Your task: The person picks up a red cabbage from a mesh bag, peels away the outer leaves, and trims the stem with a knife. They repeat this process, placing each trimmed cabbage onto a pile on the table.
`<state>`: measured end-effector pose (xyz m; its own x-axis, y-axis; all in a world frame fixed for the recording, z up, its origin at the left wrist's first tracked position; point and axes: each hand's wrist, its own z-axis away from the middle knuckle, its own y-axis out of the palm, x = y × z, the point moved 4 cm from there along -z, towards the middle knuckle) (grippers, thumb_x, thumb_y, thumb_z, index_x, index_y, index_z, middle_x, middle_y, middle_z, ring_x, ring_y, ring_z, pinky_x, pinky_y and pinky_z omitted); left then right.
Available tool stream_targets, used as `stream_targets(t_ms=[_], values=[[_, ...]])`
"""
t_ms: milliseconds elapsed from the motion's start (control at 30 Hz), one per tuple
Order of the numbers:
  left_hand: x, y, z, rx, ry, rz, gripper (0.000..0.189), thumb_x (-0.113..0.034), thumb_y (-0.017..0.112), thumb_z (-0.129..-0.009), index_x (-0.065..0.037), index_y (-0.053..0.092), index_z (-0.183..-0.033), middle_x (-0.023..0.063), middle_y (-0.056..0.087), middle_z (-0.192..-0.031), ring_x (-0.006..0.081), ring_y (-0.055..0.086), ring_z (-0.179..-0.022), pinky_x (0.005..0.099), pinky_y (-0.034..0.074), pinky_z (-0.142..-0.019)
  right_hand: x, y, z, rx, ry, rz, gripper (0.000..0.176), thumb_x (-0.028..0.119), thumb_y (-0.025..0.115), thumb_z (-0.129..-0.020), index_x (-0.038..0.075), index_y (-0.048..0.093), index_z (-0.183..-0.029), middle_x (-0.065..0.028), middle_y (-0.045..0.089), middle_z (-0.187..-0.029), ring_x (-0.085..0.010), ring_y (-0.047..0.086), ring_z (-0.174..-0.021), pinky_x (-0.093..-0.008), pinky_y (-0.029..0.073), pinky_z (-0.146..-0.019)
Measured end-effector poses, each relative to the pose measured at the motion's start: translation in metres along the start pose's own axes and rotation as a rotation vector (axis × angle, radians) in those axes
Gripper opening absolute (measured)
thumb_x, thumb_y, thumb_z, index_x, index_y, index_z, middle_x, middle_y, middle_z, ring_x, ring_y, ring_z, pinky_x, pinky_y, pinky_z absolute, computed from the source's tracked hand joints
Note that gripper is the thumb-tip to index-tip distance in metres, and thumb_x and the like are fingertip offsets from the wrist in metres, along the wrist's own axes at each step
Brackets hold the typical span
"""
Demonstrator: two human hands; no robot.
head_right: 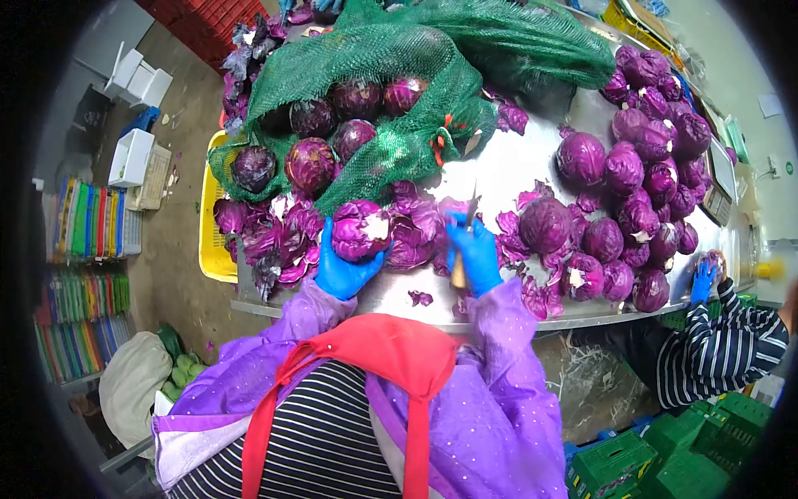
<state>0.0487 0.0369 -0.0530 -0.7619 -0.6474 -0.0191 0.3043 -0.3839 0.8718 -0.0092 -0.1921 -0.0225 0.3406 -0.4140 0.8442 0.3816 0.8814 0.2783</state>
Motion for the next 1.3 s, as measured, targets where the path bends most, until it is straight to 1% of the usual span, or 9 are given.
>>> stream_targets(t_ms=[67, 267, 400, 533, 667, 767, 900, 1133, 1300], values=[[0.003, 0.015, 0.002, 0.043, -0.032, 0.031, 0.077, -0.066, 0.055, -0.078, -0.015, 0.041, -0.135, 0.0148, 0.046, -0.132, 0.0366, 0.048, -0.117, 0.049, 0.051, -0.083, -0.021, -0.023, -0.004, -0.101, -0.246, 0.414, 0.04, 0.011, 0.064, -0.085, 0.001, 0.056, -0.122, -0.0109, 0.061, -0.11, -0.0125, 0.056, -0.104, -0.0276, 0.044, -0.091], [0.028, 0.029, -0.018, 0.053, -0.159, -0.046, 0.082, -0.071, 0.051, -0.076, -0.016, 0.041, -0.136, 0.0134, 0.046, -0.133, 0.0378, 0.046, -0.118, 0.0491, 0.051, -0.081, 0.005, 0.021, 0.028, -0.039, -0.174, -0.007, 0.038, 0.018, 0.068, -0.084, 0.006, 0.058, -0.119, -0.004, 0.061, -0.103, -0.0093, 0.057, -0.082, -0.02, 0.044, -0.05], [0.061, 0.065, -0.031, 0.119, -0.202, -0.255, 0.079, -0.071, 0.042, -0.08, -0.016, 0.041, -0.136, 0.0111, 0.047, -0.135, 0.0326, 0.049, -0.118, 0.0492, 0.049, -0.087, -0.001, 0.008, 0.024, -0.08, -0.494, 0.09, 0.041, 0.023, 0.067, -0.085, 0.008, 0.057, -0.121, -0.0035, 0.063, -0.092, -0.0097, 0.057, -0.077, -0.0228, 0.046, -0.054], [0.085, 0.062, -0.048, 0.212, -0.263, -0.439, 0.079, -0.073, 0.035, -0.081, -0.016, 0.041, -0.135, 0.01, 0.052, -0.128, 0.0317, 0.054, -0.113, 0.047, 0.051, -0.086, 0.005, -0.024, 0.036, -0.089, -0.215, -0.233, 0.033, 0.015, 0.068, -0.085, 0.004, 0.058, -0.114, -0.0022, 0.062, -0.094, -0.0082, 0.058, -0.083, -0.024, 0.05, -0.069], [0.118, 0.091, -0.042, 0.403, 0.156, -1.131, 0.075, -0.068, 0.039, -0.084, -0.013, 0.041, -0.134, 0.0127, 0.052, -0.128, 0.0307, 0.054, -0.112, 0.0465, 0.049, -0.09, 0.047, -0.048, 0.064, -0.038, -0.268, -0.155, 0.043, 0.007, 0.066, -0.084, 0.003, 0.054, -0.125, -0.0047, 0.06, -0.108, -0.0094, 0.057, -0.089, -0.0243, 0.048, -0.081], [0.135, 0.086, -0.059, 0.174, -0.515, -0.045, 0.074, -0.065, 0.041, -0.085, -0.008, 0.043, -0.132, 0.0161, 0.051, -0.127, 0.0347, 0.055, -0.109, 0.0483, 0.049, -0.09, 0.063, -0.059, 0.067, -0.018, -0.259, -0.071, 0.043, 0.008, 0.066, -0.085, 0.003, 0.054, -0.126, -0.0044, 0.063, -0.102, -0.0074, 0.057, -0.08, -0.0228, 0.049, -0.072], [0.136, 0.099, -0.058, 0.213, -0.613, 0.048, 0.075, -0.065, 0.041, -0.085, -0.007, 0.042, -0.133, 0.0195, 0.053, -0.124, 0.0364, 0.056, -0.105, 0.0473, 0.051, -0.087, 0.058, -0.061, 0.056, -0.043, -0.252, -0.089, 0.044, 0.008, 0.066, -0.085, 0.003, 0.054, -0.127, -0.0043, 0.064, -0.096, -0.0068, 0.058, -0.075, -0.0214, 0.048, -0.065], [0.121, 0.109, -0.042, 0.225, -0.54, -0.06, 0.073, -0.063, 0.038, -0.088, -0.008, 0.039, -0.135, 0.0184, 0.049, -0.13, 0.0371, 0.052, -0.113, 0.0514, 0.049, -0.088, 0.063, -0.041, 0.057, -0.052, -0.248, -0.079, 0.041, 0.007, 0.064, -0.086, 0.004, 0.054, -0.126, -0.0053, 0.064, -0.099, -0.008, 0.059, -0.083, -0.0223, 0.049, -0.067], [0.099, 0.109, -0.047, 0.283, -0.044, -0.261, 0.062, -0.052, 0.039, -0.094, -0.007, 0.037, -0.137, 0.0126, 0.045, -0.136, 0.033, 0.042, -0.126, 0.0536, 0.037, -0.103, 0.045, -0.035, 0.057, -0.178, -0.268, -0.161, 0.024, 0.022, 0.07, -0.084, 0.006, 0.06, -0.097, 0.0011, 0.055, -0.069, -0.0049, 0.047, -0.047, -0.0198, 0.037, -0.04]])
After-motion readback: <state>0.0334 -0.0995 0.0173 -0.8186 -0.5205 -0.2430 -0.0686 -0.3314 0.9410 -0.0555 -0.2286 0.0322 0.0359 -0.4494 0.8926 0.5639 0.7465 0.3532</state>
